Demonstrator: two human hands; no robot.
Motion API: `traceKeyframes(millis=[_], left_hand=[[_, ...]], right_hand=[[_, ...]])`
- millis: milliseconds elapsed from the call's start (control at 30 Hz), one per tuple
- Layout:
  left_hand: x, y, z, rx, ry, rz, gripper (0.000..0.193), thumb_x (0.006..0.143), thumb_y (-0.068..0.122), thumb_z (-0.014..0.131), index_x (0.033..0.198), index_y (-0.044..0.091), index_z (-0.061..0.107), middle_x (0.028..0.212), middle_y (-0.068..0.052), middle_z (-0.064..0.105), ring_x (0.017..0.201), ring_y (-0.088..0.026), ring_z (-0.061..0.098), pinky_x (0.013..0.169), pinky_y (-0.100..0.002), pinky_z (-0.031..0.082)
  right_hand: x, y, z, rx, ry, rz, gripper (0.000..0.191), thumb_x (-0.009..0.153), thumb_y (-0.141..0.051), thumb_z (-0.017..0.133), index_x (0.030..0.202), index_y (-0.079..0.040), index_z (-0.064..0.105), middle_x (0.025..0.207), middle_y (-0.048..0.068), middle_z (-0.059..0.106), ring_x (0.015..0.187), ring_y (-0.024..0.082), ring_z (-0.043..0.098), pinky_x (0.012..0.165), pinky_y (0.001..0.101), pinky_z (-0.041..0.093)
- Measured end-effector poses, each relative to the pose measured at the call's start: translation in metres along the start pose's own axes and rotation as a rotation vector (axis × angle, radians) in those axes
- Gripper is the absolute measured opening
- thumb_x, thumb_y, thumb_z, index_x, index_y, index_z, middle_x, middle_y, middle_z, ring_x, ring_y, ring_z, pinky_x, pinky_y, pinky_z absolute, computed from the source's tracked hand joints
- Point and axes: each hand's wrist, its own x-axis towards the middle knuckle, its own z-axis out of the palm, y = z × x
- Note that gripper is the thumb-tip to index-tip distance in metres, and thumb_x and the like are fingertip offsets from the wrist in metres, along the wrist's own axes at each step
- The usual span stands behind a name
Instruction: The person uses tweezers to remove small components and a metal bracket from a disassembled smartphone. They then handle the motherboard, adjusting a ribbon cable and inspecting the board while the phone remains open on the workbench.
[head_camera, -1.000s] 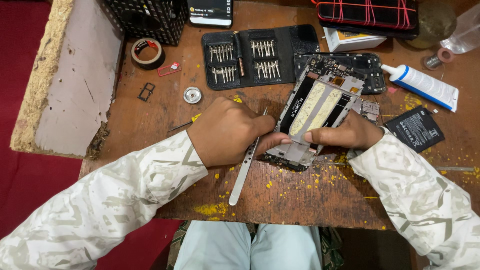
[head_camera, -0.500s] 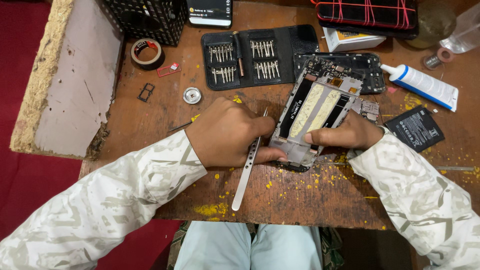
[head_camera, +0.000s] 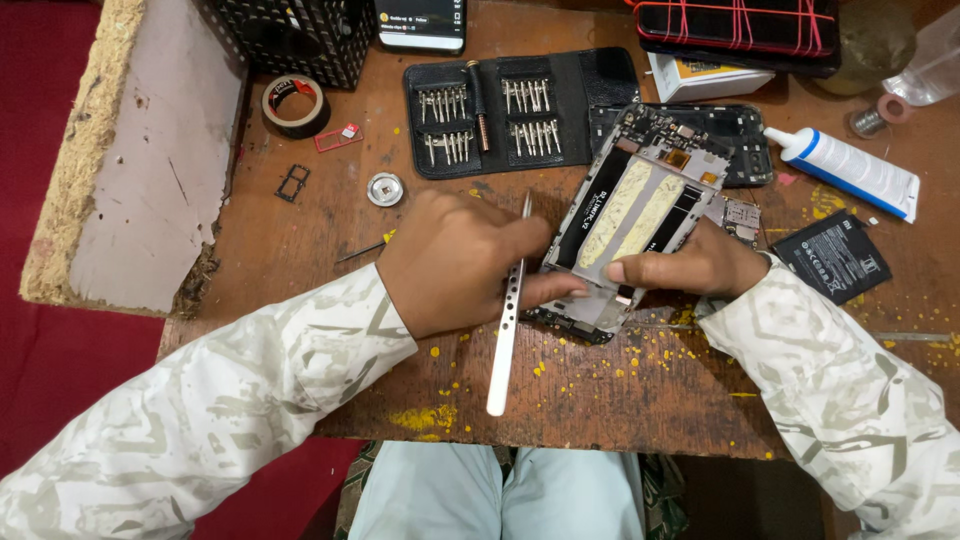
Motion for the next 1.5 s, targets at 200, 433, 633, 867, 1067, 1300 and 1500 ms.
traceKeyframes(millis=[200, 433, 633, 867, 1067, 1300, 1500], left_hand=[[0.000, 0.011, 0.000, 0.014, 0.092, 0.016, 0.050, 0.085, 0.051, 0.081, 0.099, 0.006, 0.063, 0.078, -0.009, 0.070, 0.063, -0.028, 0.069, 0.052, -0.040, 0.048], [-0.001, 0.008, 0.000, -0.022, 0.060, -0.005, 0.062, 0.083, 0.048, 0.081, 0.120, 0.003, 0.060, 0.091, -0.012, 0.072, 0.075, -0.030, 0.072, 0.059, -0.040, 0.052], [-0.005, 0.006, 0.004, -0.040, 0.086, -0.027, 0.050, 0.088, 0.044, 0.080, 0.115, 0.006, 0.062, 0.088, -0.012, 0.073, 0.075, -0.030, 0.072, 0.059, -0.041, 0.052], [-0.005, 0.005, 0.007, -0.049, 0.081, -0.058, 0.047, 0.088, 0.043, 0.080, 0.114, 0.007, 0.063, 0.082, -0.010, 0.072, 0.071, -0.029, 0.072, 0.057, -0.041, 0.051], [-0.004, 0.006, 0.007, -0.055, 0.083, -0.058, 0.048, 0.086, 0.045, 0.080, 0.110, 0.007, 0.064, 0.081, -0.011, 0.073, 0.069, -0.030, 0.071, 0.056, -0.041, 0.051], [-0.005, 0.004, 0.007, -0.059, 0.076, -0.046, 0.047, 0.086, 0.042, 0.081, 0.113, 0.007, 0.064, 0.086, -0.011, 0.074, 0.073, -0.029, 0.072, 0.058, -0.040, 0.052], [-0.004, 0.001, 0.006, -0.079, 0.061, -0.021, 0.050, 0.084, 0.044, 0.081, 0.112, 0.006, 0.065, 0.085, -0.012, 0.073, 0.073, -0.030, 0.072, 0.059, -0.040, 0.052]], right_hand=[[0.000, 0.002, 0.000, -0.092, -0.011, 0.032, 0.048, 0.073, -0.019, 0.077, 0.118, -0.004, 0.072, 0.108, 0.010, 0.077, 0.098, 0.022, 0.074, 0.083, 0.0345, 0.059], [0.003, 0.006, -0.002, -0.063, -0.040, -0.025, 0.046, 0.075, -0.020, 0.078, 0.118, -0.004, 0.070, 0.109, 0.010, 0.076, 0.101, 0.021, 0.072, 0.086, 0.0345, 0.058], [0.002, 0.005, -0.001, -0.061, -0.014, 0.025, 0.047, 0.074, -0.022, 0.079, 0.116, -0.004, 0.072, 0.108, 0.010, 0.076, 0.100, 0.022, 0.072, 0.084, 0.0351, 0.059], [0.003, 0.000, 0.000, -0.144, -0.015, 0.015, 0.047, 0.074, -0.027, 0.079, 0.115, -0.005, 0.072, 0.107, 0.011, 0.076, 0.098, 0.023, 0.073, 0.081, 0.0356, 0.059], [0.001, -0.003, 0.002, -0.116, -0.012, 0.050, 0.044, 0.074, -0.024, 0.079, 0.114, -0.005, 0.073, 0.105, 0.009, 0.077, 0.095, 0.021, 0.073, 0.079, 0.0353, 0.059], [0.003, -0.005, 0.004, -0.115, -0.012, 0.041, 0.043, 0.074, -0.022, 0.079, 0.113, -0.006, 0.071, 0.102, 0.008, 0.076, 0.093, 0.019, 0.073, 0.076, 0.0345, 0.060], [0.001, -0.008, 0.007, -0.120, -0.012, -0.007, 0.043, 0.074, -0.021, 0.080, 0.113, -0.005, 0.072, 0.103, 0.007, 0.077, 0.094, 0.019, 0.073, 0.079, 0.0338, 0.060]])
